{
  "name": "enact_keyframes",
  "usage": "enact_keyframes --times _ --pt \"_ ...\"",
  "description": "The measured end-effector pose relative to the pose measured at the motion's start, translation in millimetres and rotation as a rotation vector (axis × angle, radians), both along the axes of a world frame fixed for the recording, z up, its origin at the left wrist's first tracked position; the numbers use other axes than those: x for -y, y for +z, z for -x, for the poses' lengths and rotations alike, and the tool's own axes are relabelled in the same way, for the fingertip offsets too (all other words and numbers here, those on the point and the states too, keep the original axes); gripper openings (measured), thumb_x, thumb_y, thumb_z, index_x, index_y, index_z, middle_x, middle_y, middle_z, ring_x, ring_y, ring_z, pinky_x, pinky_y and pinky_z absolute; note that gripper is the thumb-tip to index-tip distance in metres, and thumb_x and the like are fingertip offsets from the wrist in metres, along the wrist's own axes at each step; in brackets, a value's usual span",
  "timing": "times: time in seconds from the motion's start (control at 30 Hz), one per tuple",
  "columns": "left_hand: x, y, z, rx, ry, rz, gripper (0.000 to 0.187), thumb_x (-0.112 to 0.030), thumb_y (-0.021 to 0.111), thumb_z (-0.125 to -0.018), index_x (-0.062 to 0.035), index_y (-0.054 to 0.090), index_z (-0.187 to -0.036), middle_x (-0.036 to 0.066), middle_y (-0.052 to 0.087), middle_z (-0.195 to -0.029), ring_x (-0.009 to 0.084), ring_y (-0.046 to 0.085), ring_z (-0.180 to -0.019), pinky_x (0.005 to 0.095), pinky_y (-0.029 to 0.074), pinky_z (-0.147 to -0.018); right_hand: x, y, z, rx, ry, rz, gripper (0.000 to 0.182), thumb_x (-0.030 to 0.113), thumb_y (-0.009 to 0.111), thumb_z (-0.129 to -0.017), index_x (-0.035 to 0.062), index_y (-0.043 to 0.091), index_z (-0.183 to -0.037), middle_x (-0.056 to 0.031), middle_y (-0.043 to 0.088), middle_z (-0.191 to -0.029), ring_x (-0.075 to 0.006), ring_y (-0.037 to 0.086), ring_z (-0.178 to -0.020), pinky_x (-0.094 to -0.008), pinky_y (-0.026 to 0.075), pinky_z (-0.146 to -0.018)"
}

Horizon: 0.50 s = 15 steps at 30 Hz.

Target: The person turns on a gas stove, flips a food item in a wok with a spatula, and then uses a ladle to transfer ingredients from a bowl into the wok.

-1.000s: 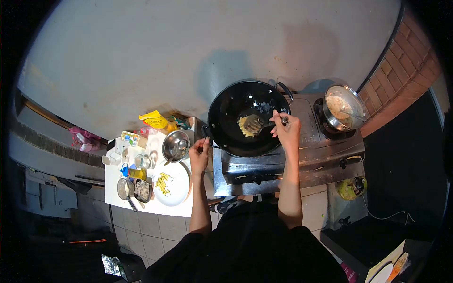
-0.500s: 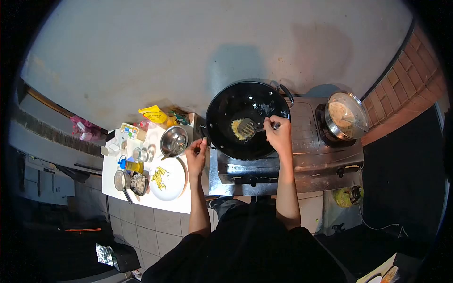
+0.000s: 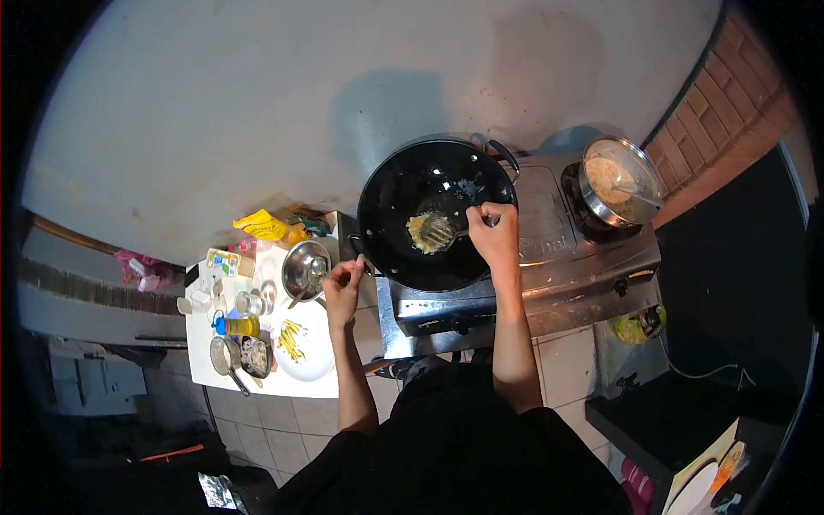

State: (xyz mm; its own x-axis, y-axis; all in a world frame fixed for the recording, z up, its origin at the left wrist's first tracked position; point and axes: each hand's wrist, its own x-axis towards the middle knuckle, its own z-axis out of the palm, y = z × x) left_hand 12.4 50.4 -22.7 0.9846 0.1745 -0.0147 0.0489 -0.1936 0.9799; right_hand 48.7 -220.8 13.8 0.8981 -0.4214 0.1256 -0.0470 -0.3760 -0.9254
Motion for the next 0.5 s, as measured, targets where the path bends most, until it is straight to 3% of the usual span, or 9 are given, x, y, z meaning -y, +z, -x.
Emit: enact_keyframes --times 0.2,0.5 --pt "-9 2 -8 -0.078 -0.05 0.089 0.017 -0.022 0.064 -0.088 -0.0081 0.063 -0.078 -0.008 0.051 -0.068 0.0013 0.037 -0.059 0.0189 0.027 -0.054 -7 1 3 0.023 -0.043 -0.063 0.022 0.017 0.06 -0.073 -0.0028 0.061 -0.065 -0.0181 0.055 -0.056 -0.0331 0.056 -0.052 -0.0369 0.042 -0.052" --pt "-11 0 -18 -0.048 -0.03 0.153 0.02 -0.026 0.066 -0.086 -0.0067 0.062 -0.081 -0.007 0.051 -0.068 0.0026 0.038 -0.061 0.0193 0.028 -0.055 -5 3 -1 0.1 -0.024 0.012 0.022 0.015 0.061 -0.074 -0.0035 0.058 -0.062 -0.0204 0.051 -0.053 -0.0338 0.054 -0.048 -0.038 0.039 -0.048"
